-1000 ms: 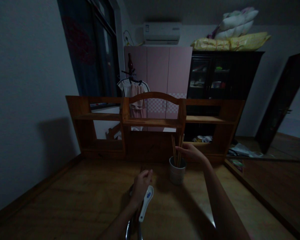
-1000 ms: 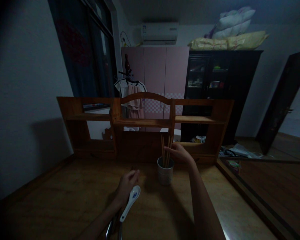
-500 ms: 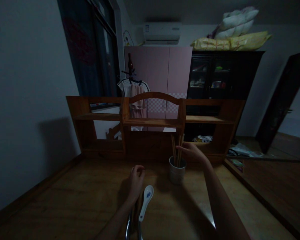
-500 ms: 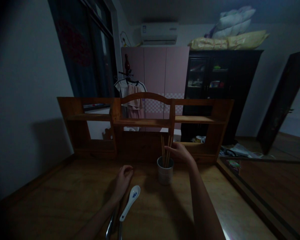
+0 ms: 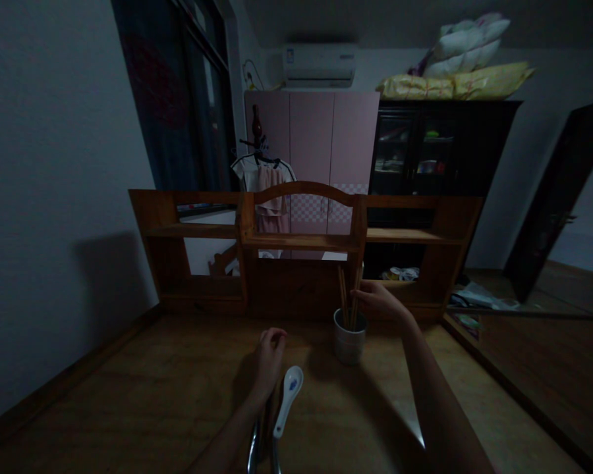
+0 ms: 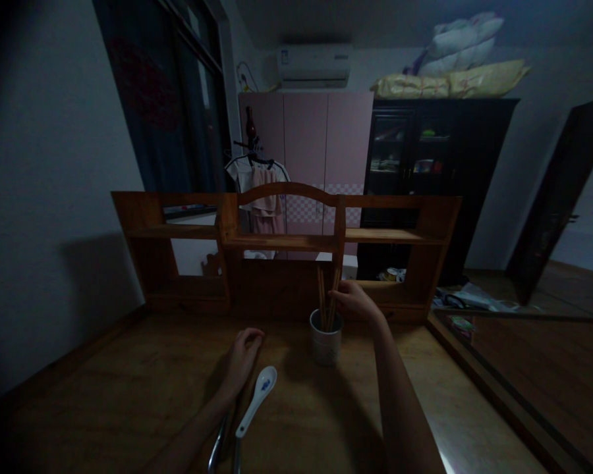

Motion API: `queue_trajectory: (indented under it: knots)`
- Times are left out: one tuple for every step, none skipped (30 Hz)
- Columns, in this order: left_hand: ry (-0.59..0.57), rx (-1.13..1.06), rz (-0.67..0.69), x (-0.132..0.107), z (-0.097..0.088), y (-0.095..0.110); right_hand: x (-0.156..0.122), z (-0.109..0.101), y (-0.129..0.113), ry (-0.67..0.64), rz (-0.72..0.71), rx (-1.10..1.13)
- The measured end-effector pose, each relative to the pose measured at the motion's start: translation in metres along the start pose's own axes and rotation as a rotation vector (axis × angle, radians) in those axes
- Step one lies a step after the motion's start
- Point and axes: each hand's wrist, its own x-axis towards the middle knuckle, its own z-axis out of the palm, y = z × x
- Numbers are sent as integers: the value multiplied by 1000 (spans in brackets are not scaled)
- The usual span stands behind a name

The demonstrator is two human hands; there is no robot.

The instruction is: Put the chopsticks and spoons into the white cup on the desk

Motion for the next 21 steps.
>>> queue_trajectory:
  knots:
    - [-2, -2, -2, 0, 0, 0, 0, 0, 0, -2, -1, 2]
    - [-2, -5, -5, 0, 0, 0, 0, 1, 1, -6, 0, 4]
    - [0, -7, -10, 0, 0, 1, 0, 1, 1, -11, 0, 6]
    - [3, -8, -14, 0, -1, 1, 0, 1, 1, -18, 2, 8]
    - [6, -8, -15, 0, -1, 2, 0, 1, 2, -26, 3, 11]
    - [6, -7, -14, 0, -1, 2, 0, 1, 2, -33, 5, 14]
    - [8, -5, -12, -1, -1, 3, -1, 1, 2, -39, 6, 17]
    - [11, -2, -9, -1, -1, 3, -1, 1, 2, -41, 9, 18]
    - [12, 3, -5, -1, -1, 3, -1, 1, 2, -42, 12, 19]
    - [14, 8, -1, -1, -1, 2, -1, 1, 3, -41, 15, 20]
    - [16, 18, 1, -1, -1, 2, -2, 1, 3, -40, 18, 21]
    - [18, 30, 1, -1, -1, 1, -2, 1, 3, -41, 20, 23]
    - [20, 41, 0, 0, -1, -1, -2, 1, 2, -42, 21, 25]
    - [22, 51, -1, 1, -1, -2, -2, 1, 2, -44, 21, 28]
    - [21, 63, -1, 1, -1, -4, -3, 1, 1, -45, 21, 30]
    - [24, 81, 0, 2, -2, -5, -3, 0, -1, -45, 20, 31]
    - [28, 110, 3, 4, -3, -6, -4, -1, -3, -45, 20, 30]
    - [31, 150, 9, 5, -4, -7, -6, -2, -5, -45, 19, 29]
    - [34, 202, 16, 6, -5, -7, -7, -5, -7, -40, 17, 25]
    - [36, 261, 19, 7, -7, -7, -9, -8, -9, -26, 15, 16]
    - [37, 325, 15, 7, -8, -7, -11, -12, -11, -1, 14, 0]
